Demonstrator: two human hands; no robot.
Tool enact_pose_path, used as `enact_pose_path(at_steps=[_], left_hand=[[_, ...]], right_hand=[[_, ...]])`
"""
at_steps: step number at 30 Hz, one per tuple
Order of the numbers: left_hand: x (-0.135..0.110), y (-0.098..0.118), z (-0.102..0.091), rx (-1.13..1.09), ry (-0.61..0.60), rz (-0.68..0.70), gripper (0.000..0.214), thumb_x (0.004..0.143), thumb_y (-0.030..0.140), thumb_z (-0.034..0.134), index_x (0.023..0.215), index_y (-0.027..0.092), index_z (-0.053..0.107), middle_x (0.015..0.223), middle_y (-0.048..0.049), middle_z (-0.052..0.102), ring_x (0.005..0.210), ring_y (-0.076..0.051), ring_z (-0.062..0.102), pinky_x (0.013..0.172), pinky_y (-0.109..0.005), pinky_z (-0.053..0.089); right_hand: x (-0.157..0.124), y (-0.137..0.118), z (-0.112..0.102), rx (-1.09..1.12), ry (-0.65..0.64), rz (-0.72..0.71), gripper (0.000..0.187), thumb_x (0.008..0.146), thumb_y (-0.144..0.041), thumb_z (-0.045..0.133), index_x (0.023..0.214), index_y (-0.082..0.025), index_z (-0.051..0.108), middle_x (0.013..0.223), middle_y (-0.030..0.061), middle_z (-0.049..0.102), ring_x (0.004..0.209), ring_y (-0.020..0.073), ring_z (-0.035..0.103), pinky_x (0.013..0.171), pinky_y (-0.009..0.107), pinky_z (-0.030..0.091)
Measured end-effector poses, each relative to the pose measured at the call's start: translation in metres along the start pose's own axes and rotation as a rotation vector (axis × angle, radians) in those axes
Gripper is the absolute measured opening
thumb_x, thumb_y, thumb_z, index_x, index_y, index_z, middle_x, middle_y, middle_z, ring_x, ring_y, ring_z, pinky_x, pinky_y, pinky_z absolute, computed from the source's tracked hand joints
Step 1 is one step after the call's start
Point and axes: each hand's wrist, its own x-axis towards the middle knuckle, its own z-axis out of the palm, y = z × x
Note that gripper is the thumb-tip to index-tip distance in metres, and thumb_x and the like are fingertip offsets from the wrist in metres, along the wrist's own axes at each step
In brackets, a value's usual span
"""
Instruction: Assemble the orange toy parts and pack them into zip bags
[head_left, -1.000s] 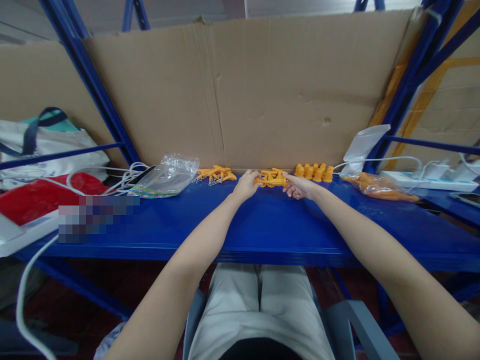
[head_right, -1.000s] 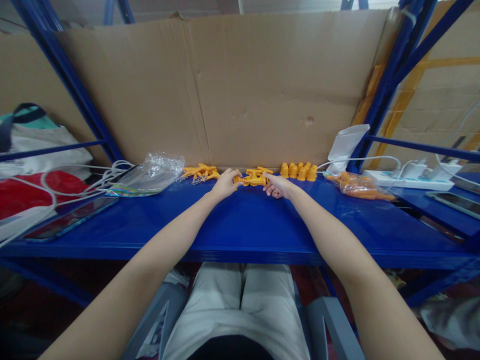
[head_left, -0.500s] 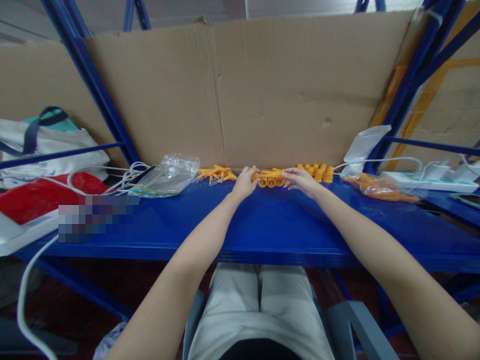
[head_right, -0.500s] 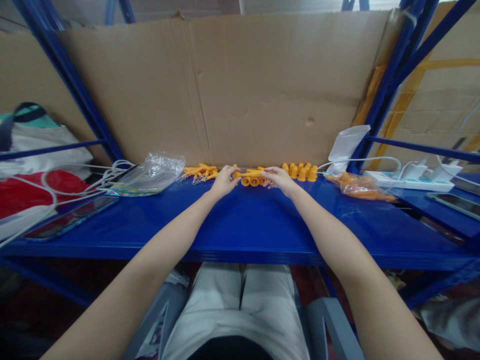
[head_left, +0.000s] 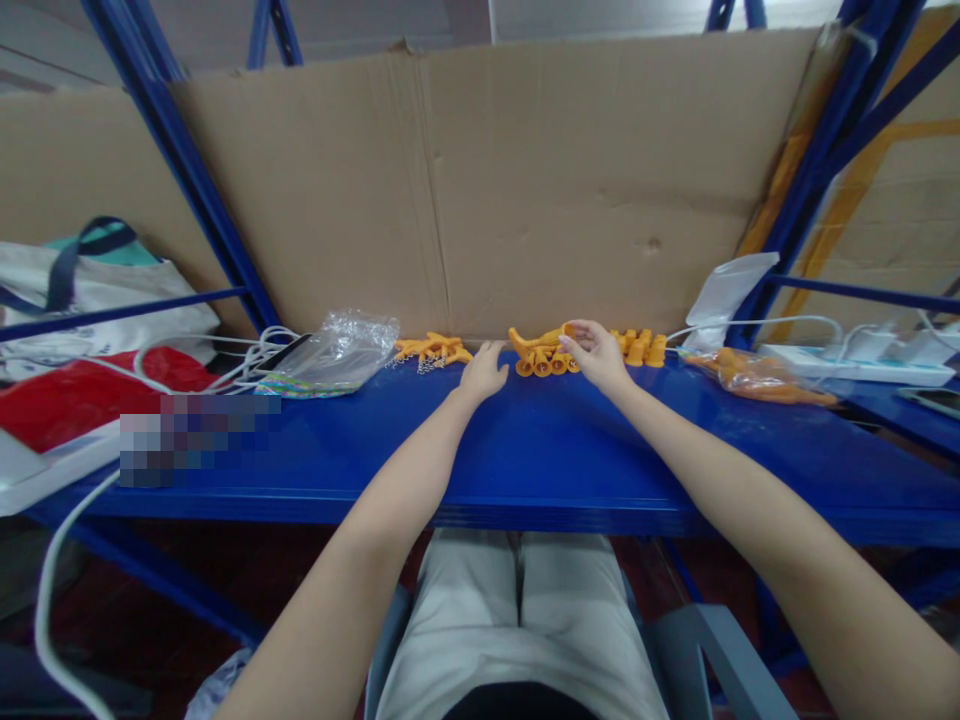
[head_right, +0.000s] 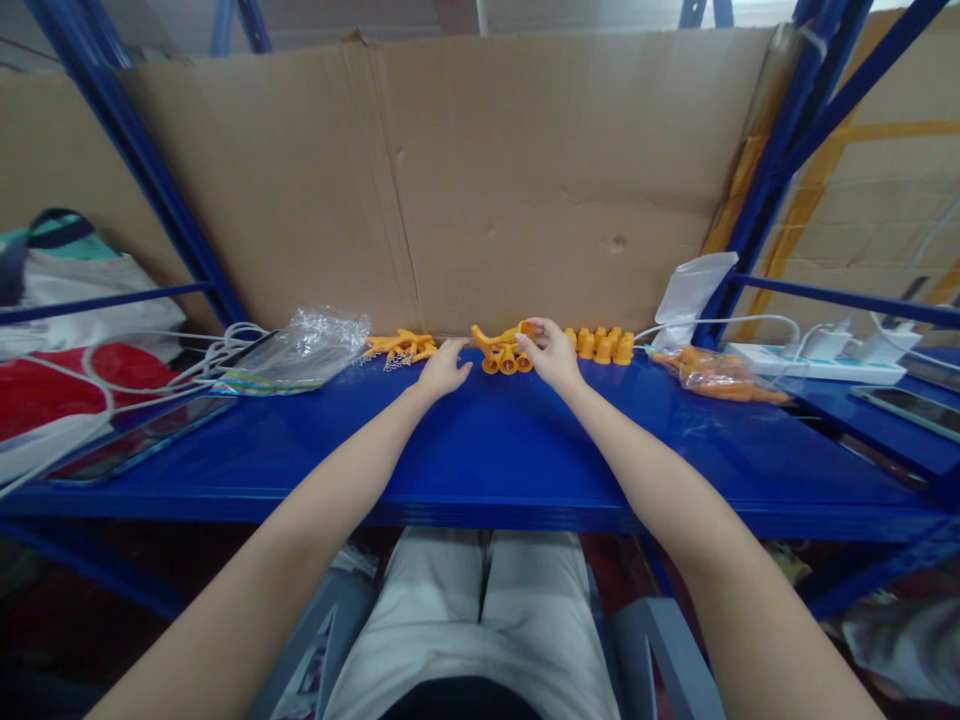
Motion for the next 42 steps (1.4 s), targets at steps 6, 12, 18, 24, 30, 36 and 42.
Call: enact_pose_path(at_steps=[6,12,18,24,30,36,42], left_hand=[[0.001,0.001,0.004,0.046,-0.076,0.091,0.038,0.080,0.017,0.061,0.118,0.014,0.060,0.121,-0.0125,0.061,0.116,-0.023,0.059,0.103,-0.036,0.045],[-0.002,0.013,0.007,0.106,-0.222,0.299,0.044,0.085,0.029,0.058,0.127,0.015,0.057,0.140,-0.0134,0.053,0.132,-0.025,0.046,0.114,-0.040,0.032],[-0.006,0.027,0.014,0.189,-0.407,0.332,0.054,0.091,0.035,0.048,0.142,0.020,0.044,0.155,-0.0113,0.034,0.145,-0.025,0.027,0.115,-0.047,0.027],[-0.008,0.031,0.013,0.204,-0.438,0.246,0.054,0.093,0.038,0.046,0.145,0.024,0.039,0.158,-0.0098,0.029,0.146,-0.028,0.023,0.114,-0.054,0.027],[-0.007,0.030,0.014,0.191,-0.443,0.191,0.056,0.093,0.041,0.044,0.146,0.024,0.038,0.158,-0.0110,0.027,0.147,-0.030,0.020,0.114,-0.058,0.022],[-0.008,0.031,0.013,0.212,-0.447,0.144,0.059,0.093,0.043,0.042,0.147,0.021,0.035,0.158,-0.0123,0.026,0.147,-0.030,0.018,0.116,-0.057,0.018],[-0.006,0.026,0.017,0.199,-0.382,0.145,0.055,0.091,0.042,0.044,0.143,0.022,0.041,0.154,-0.0120,0.036,0.145,-0.031,0.025,0.115,-0.056,0.023]], right_hand=[[-0.002,0.009,-0.003,-0.231,0.051,-0.169,0.040,0.087,-0.036,0.057,0.122,-0.019,0.050,0.123,0.0141,0.058,0.108,0.0250,0.061,0.088,0.039,0.051],[-0.004,0.025,-0.003,-0.666,-0.089,-0.332,0.034,0.089,-0.023,0.047,0.121,-0.015,0.054,0.121,0.0180,0.060,0.109,0.0315,0.059,0.093,0.045,0.046],[-0.007,0.026,0.004,-0.921,-0.169,-0.359,0.034,0.090,-0.019,0.043,0.123,-0.016,0.054,0.119,0.0164,0.061,0.102,0.0303,0.061,0.088,0.042,0.047],[-0.005,0.031,0.005,-0.879,-0.194,-0.352,0.035,0.088,-0.017,0.043,0.122,-0.014,0.052,0.121,0.0179,0.060,0.110,0.0311,0.058,0.091,0.044,0.046],[0.000,0.042,0.007,-0.694,-0.176,-0.303,0.037,0.087,-0.017,0.045,0.124,-0.014,0.051,0.125,0.0176,0.058,0.116,0.0290,0.057,0.094,0.043,0.048],[-0.001,0.044,0.009,-0.705,-0.253,-0.213,0.043,0.088,-0.020,0.049,0.131,-0.012,0.048,0.132,0.0184,0.058,0.122,0.0295,0.054,0.099,0.048,0.045],[-0.003,0.043,0.009,-0.774,-0.269,-0.171,0.047,0.086,-0.020,0.051,0.132,-0.015,0.049,0.135,0.0179,0.057,0.124,0.0310,0.053,0.099,0.051,0.043]])
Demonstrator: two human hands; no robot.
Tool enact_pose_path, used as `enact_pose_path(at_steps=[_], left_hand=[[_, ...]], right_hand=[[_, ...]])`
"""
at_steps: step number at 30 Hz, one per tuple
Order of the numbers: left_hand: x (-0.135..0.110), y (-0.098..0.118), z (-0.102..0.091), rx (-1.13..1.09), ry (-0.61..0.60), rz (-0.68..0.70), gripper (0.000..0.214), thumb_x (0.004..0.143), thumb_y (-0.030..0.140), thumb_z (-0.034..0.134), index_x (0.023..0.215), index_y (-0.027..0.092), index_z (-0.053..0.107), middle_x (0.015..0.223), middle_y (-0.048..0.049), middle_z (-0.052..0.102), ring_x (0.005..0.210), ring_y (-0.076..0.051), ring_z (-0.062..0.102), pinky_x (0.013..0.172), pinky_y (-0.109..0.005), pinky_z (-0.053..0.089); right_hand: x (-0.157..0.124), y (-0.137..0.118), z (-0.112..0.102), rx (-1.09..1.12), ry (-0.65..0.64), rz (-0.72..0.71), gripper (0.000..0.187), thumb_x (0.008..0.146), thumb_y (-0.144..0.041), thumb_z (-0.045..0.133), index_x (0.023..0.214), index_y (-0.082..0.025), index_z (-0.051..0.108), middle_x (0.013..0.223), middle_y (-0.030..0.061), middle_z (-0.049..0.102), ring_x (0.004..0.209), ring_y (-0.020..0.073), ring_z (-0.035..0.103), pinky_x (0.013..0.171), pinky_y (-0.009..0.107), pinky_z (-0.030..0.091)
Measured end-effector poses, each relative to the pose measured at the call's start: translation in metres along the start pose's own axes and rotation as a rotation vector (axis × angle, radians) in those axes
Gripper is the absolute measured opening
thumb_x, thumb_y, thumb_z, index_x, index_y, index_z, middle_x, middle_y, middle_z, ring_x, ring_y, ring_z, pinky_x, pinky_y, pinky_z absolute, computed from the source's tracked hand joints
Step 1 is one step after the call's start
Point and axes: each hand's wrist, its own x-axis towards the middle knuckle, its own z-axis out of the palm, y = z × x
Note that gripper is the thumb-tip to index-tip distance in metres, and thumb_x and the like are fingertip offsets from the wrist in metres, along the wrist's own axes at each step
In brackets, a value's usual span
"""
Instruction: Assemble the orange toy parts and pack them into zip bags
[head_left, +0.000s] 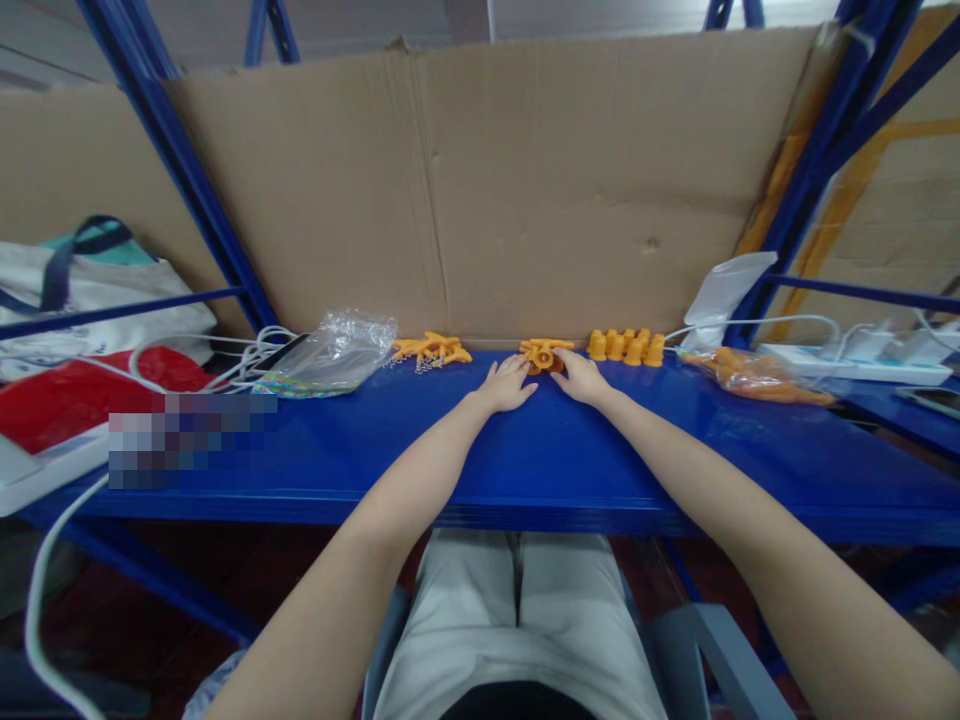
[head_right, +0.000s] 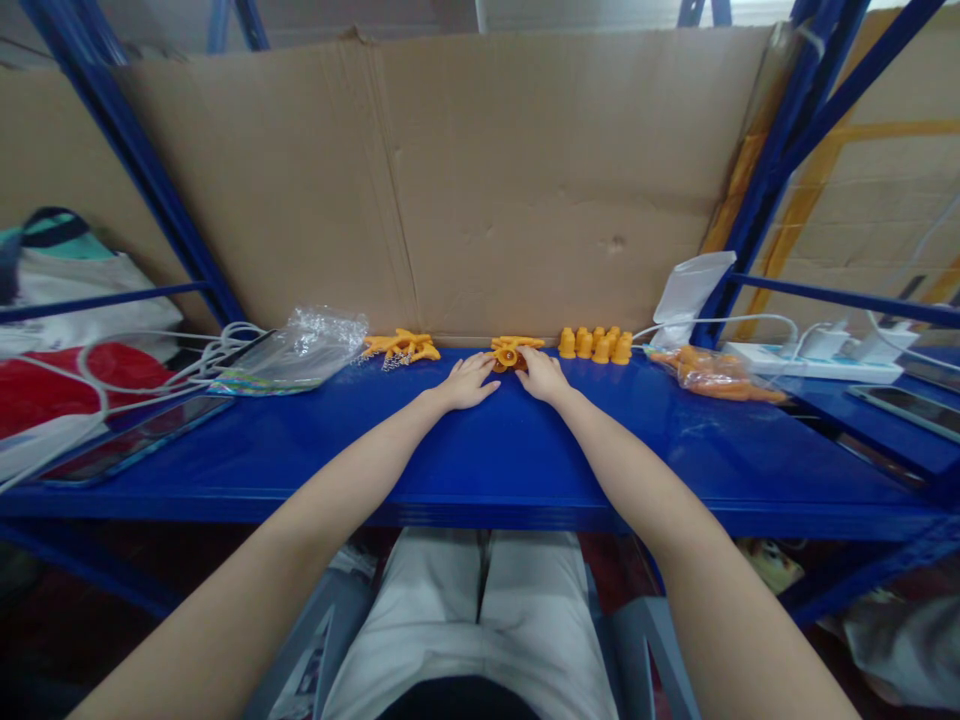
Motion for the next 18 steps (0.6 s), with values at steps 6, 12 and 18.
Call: enact_pose_path(at_steps=[6,12,18], left_hand=[[0.001,-0.003,0.000,0.004,-0.004,-0.034,0.055,0.092,0.042,0.043,0.142,0.019,0.041,0.155,-0.0142,0.034,0.145,-0.031,0.024,0.114,-0.056,0.023],[-0.001,-0.001,-0.003,-0.010,-0.002,-0.070,0.055,0.092,0.042,0.045,0.142,0.019,0.040,0.155,-0.0143,0.033,0.145,-0.030,0.024,0.115,-0.053,0.024],[-0.002,-0.001,-0.003,0.000,-0.009,-0.067,0.055,0.092,0.040,0.044,0.142,0.017,0.039,0.156,-0.0156,0.032,0.145,-0.030,0.023,0.115,-0.053,0.024]], right_hand=[[-0.003,-0.002,-0.003,-0.094,0.021,-0.033,0.046,0.087,-0.021,0.047,0.133,-0.017,0.049,0.133,0.0174,0.058,0.121,0.0326,0.054,0.100,0.056,0.039],[-0.007,-0.008,-0.008,-0.166,0.015,-0.044,0.049,0.089,-0.021,0.043,0.137,-0.018,0.047,0.135,0.0172,0.056,0.122,0.0333,0.052,0.102,0.057,0.036],[-0.008,-0.015,-0.011,-0.181,0.080,-0.246,0.030,0.090,-0.020,0.041,0.113,-0.017,0.061,0.122,0.0163,0.063,0.118,0.0293,0.053,0.107,0.052,0.029]])
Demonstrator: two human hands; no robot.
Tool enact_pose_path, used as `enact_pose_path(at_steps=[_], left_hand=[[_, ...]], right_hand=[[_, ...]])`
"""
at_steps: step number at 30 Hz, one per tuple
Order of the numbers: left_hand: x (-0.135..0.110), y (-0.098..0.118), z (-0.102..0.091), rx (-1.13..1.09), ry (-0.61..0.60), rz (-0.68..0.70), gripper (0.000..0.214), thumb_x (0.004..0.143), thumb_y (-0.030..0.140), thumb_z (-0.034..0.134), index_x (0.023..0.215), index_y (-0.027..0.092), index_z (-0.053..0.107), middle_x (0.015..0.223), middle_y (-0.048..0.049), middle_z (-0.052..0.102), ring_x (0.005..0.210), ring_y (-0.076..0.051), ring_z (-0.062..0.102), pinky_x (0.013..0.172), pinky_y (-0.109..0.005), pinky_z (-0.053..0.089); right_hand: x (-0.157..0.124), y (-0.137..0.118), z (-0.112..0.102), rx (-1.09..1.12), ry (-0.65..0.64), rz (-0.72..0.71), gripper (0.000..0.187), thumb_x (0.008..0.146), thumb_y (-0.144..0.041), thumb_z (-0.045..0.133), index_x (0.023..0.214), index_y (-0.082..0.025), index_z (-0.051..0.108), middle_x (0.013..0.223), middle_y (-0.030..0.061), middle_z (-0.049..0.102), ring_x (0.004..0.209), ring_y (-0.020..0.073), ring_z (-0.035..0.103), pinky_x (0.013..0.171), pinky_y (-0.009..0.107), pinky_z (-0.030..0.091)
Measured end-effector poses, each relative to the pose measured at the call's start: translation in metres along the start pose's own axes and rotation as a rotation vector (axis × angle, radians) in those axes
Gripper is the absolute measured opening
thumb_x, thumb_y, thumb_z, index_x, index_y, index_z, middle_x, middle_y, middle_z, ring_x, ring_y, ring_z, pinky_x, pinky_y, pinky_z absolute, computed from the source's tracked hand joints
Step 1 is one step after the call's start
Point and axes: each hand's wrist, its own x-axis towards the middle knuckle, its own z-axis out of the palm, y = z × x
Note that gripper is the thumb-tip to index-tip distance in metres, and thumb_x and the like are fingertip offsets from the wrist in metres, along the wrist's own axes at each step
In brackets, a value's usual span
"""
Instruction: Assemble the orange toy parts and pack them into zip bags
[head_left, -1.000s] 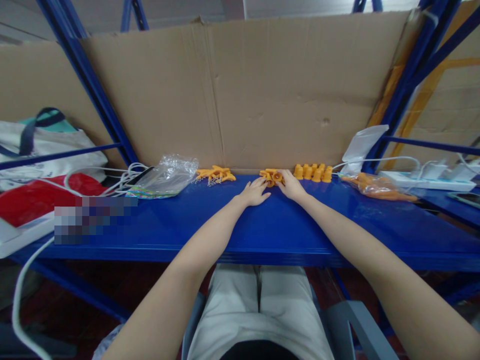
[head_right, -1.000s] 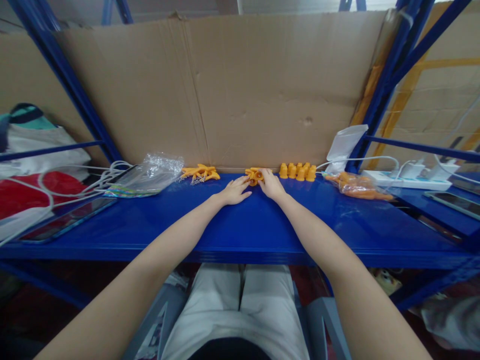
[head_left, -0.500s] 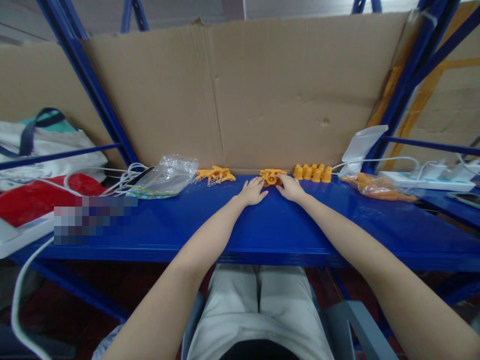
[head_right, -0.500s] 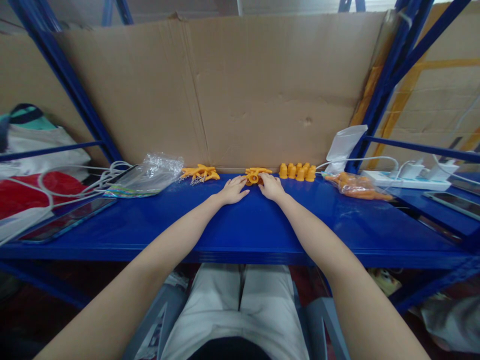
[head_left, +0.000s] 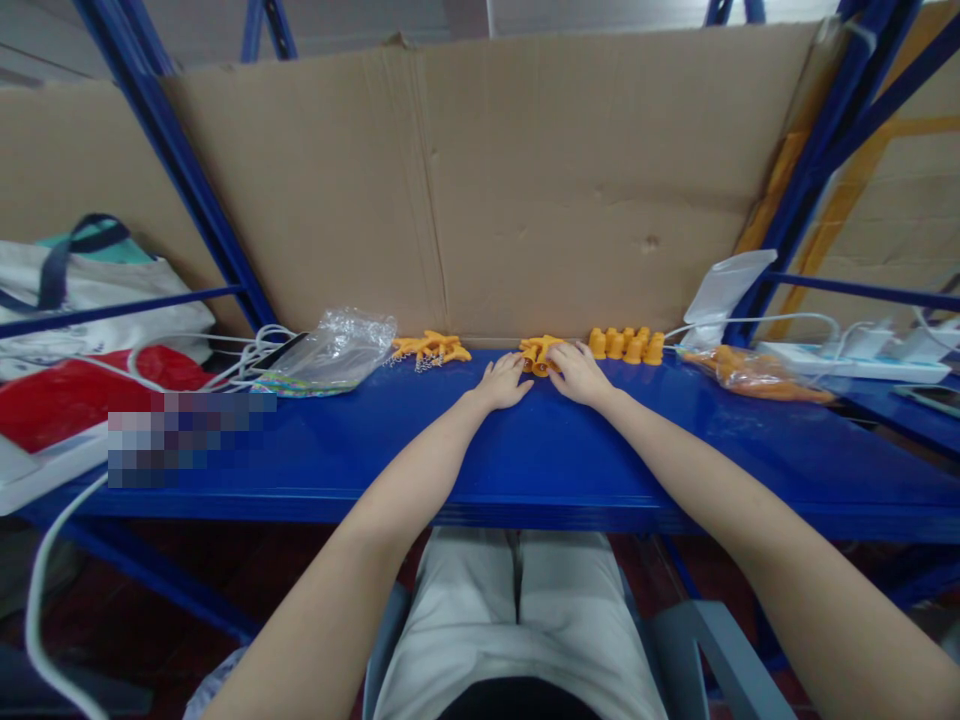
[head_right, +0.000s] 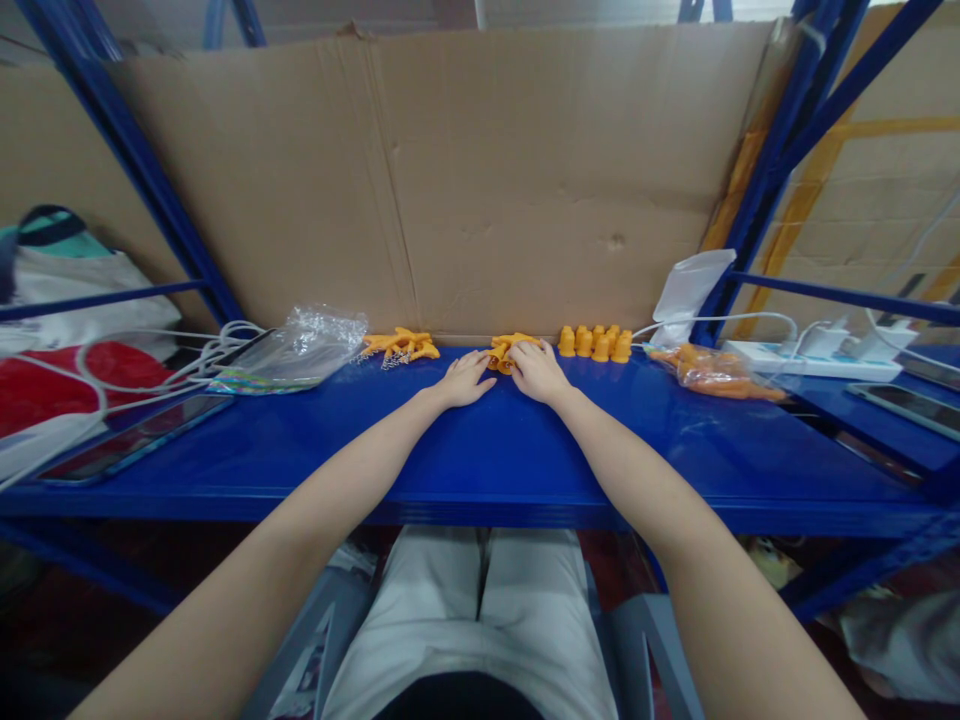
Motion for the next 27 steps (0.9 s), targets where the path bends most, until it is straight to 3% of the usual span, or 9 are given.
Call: enact_pose_path(at_steps=[4,11,15,23,27], left_hand=[[0.001,-0.001,0.001,-0.015,0.025,0.027,0.054,0.091,0.040,0.047,0.140,0.021,0.041,0.154,-0.0149,0.036,0.144,-0.032,0.027,0.113,-0.056,0.026],[0.000,0.001,-0.002,0.079,-0.028,0.006,0.055,0.093,0.041,0.043,0.141,0.015,0.039,0.156,-0.0159,0.031,0.145,-0.030,0.023,0.115,-0.050,0.025],[0.001,0.001,-0.001,0.096,-0.031,0.010,0.055,0.093,0.043,0.043,0.142,0.018,0.039,0.156,-0.0134,0.031,0.145,-0.029,0.024,0.116,-0.049,0.025],[0.006,-0.008,0.004,0.049,-0.050,0.068,0.061,0.093,0.044,0.041,0.147,0.015,0.033,0.158,-0.0150,0.027,0.146,-0.026,0.022,0.116,-0.046,0.025],[0.007,-0.010,0.005,0.028,-0.033,0.091,0.058,0.093,0.042,0.042,0.145,0.015,0.038,0.157,-0.0143,0.028,0.145,-0.026,0.024,0.115,-0.046,0.027]], right_hand=[[0.001,-0.005,0.000,-0.006,-0.026,-0.105,0.024,0.089,-0.022,0.043,0.100,-0.018,0.064,0.120,0.0146,0.064,0.119,0.0279,0.053,0.108,0.051,0.027],[-0.001,-0.004,0.000,-0.042,-0.119,0.096,0.031,0.088,-0.021,0.044,0.113,-0.017,0.063,0.131,0.0159,0.059,0.127,0.0288,0.047,0.110,0.058,0.023],[-0.001,-0.005,-0.003,-0.034,-0.198,0.176,0.035,0.089,-0.022,0.044,0.119,-0.019,0.061,0.136,0.0138,0.056,0.129,0.0279,0.045,0.112,0.059,0.022],[0.001,-0.013,-0.010,-0.045,-0.247,0.240,0.038,0.090,-0.021,0.042,0.124,-0.018,0.058,0.137,0.0123,0.055,0.129,0.0283,0.046,0.112,0.063,0.020],[0.000,-0.014,-0.012,-0.047,-0.245,0.252,0.037,0.090,-0.020,0.041,0.123,-0.019,0.059,0.138,0.0122,0.055,0.130,0.0287,0.046,0.112,0.064,0.019]])
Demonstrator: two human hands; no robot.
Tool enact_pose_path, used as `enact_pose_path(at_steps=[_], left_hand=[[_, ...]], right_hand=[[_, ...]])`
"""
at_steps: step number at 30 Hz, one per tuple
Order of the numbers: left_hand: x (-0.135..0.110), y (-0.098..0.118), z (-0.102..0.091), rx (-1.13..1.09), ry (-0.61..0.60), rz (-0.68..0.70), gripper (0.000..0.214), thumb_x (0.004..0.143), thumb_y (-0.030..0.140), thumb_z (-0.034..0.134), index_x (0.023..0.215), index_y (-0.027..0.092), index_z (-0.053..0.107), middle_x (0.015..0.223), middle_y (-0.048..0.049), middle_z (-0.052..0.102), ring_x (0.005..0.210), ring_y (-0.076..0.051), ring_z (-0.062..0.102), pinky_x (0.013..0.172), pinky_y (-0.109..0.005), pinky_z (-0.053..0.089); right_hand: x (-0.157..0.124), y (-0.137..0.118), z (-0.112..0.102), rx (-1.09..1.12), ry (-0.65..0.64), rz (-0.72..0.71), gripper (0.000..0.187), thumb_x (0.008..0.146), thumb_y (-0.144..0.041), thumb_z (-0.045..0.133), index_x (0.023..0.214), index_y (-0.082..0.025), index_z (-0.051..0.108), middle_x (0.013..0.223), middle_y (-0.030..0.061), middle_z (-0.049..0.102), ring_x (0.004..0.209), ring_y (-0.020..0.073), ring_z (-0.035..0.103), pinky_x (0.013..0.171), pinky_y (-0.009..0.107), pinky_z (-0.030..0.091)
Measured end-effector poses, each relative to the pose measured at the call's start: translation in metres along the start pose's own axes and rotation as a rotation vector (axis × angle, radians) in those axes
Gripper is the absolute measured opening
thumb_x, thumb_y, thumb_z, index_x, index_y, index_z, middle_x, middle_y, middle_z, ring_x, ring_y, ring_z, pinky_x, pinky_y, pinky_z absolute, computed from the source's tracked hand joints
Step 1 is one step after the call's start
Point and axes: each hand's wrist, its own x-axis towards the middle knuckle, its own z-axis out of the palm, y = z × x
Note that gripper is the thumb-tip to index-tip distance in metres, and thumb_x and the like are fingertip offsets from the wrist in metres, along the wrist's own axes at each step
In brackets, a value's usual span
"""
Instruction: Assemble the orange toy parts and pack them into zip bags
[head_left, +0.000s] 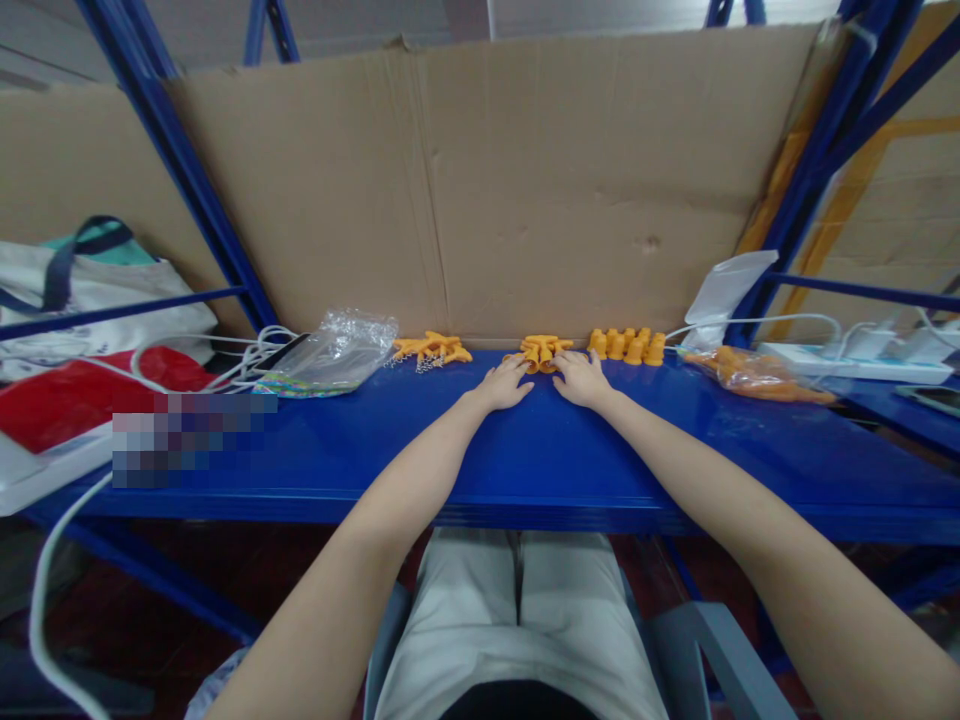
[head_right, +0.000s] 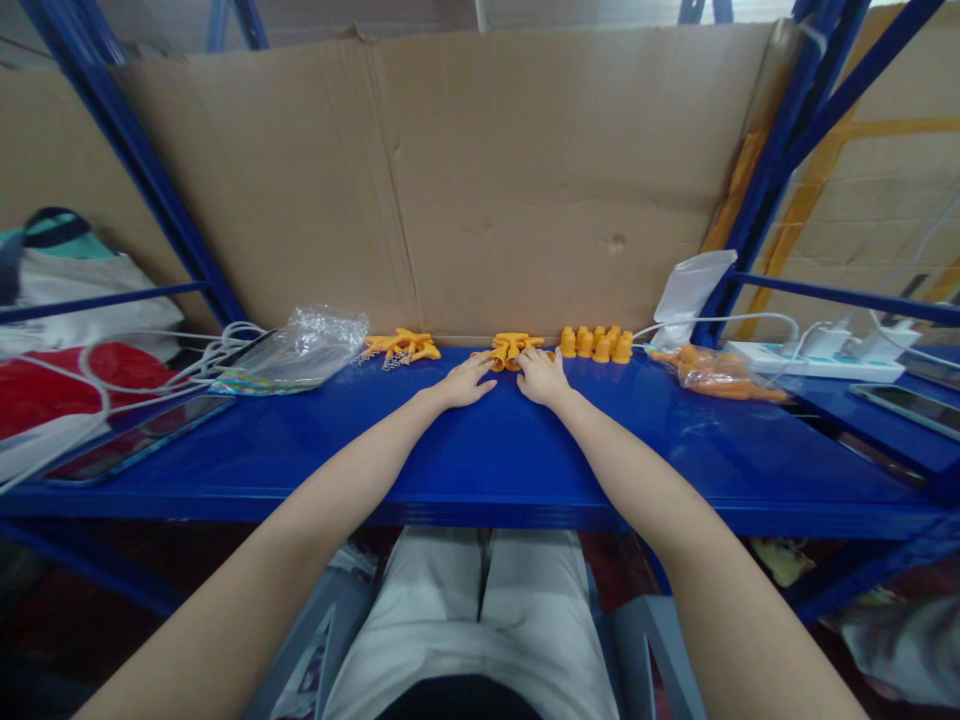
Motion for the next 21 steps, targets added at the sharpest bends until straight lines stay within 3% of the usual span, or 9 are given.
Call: enact_pose_path(at_steps=[7,10,14,18,21], left_hand=[[-0.004,-0.007,-0.014,-0.029,0.186,-0.010,0.041,0.094,0.031,0.041,0.130,0.019,0.057,0.145,-0.0091,0.050,0.137,-0.023,0.040,0.113,-0.041,0.033],[-0.004,-0.018,-0.027,-0.020,0.322,-0.114,0.039,0.091,0.028,0.045,0.125,0.015,0.060,0.143,-0.0109,0.051,0.137,-0.024,0.040,0.113,-0.040,0.034],[-0.007,-0.039,-0.047,-0.026,0.461,-0.370,0.040,0.088,0.021,0.047,0.125,0.012,0.059,0.135,-0.0131,0.057,0.129,-0.023,0.049,0.110,-0.035,0.037],[-0.025,-0.074,-0.065,0.067,0.374,-0.574,0.039,0.085,0.024,0.052,0.121,0.013,0.061,0.128,-0.0160,0.060,0.125,-0.030,0.051,0.105,-0.040,0.041],[-0.053,-0.113,-0.074,0.129,0.277,-0.814,0.049,0.081,0.034,0.060,0.123,0.010,0.059,0.128,-0.0231,0.057,0.124,-0.039,0.050,0.099,-0.051,0.044]], right_hand=[[0.000,0.003,0.003,-0.005,0.013,-0.040,0.038,0.088,-0.019,0.042,0.122,-0.018,0.059,0.138,0.0132,0.055,0.130,0.0293,0.045,0.112,0.064,0.019],[0.000,0.004,0.004,-0.003,0.008,-0.038,0.038,0.088,-0.020,0.042,0.124,-0.018,0.058,0.138,0.0132,0.055,0.131,0.0286,0.044,0.112,0.062,0.021],[0.000,0.003,0.003,0.010,-0.015,-0.021,0.040,0.089,-0.021,0.042,0.126,-0.017,0.057,0.142,0.0138,0.051,0.134,0.0279,0.042,0.112,0.061,0.023],[-0.001,0.002,0.002,0.011,-0.025,-0.010,0.041,0.090,-0.022,0.042,0.128,-0.018,0.056,0.144,0.0134,0.049,0.136,0.0278,0.040,0.112,0.061,0.022],[0.000,0.003,0.004,0.005,-0.029,-0.003,0.042,0.090,-0.023,0.043,0.129,-0.018,0.055,0.144,0.0133,0.049,0.136,0.0279,0.040,0.112,0.062,0.022]])
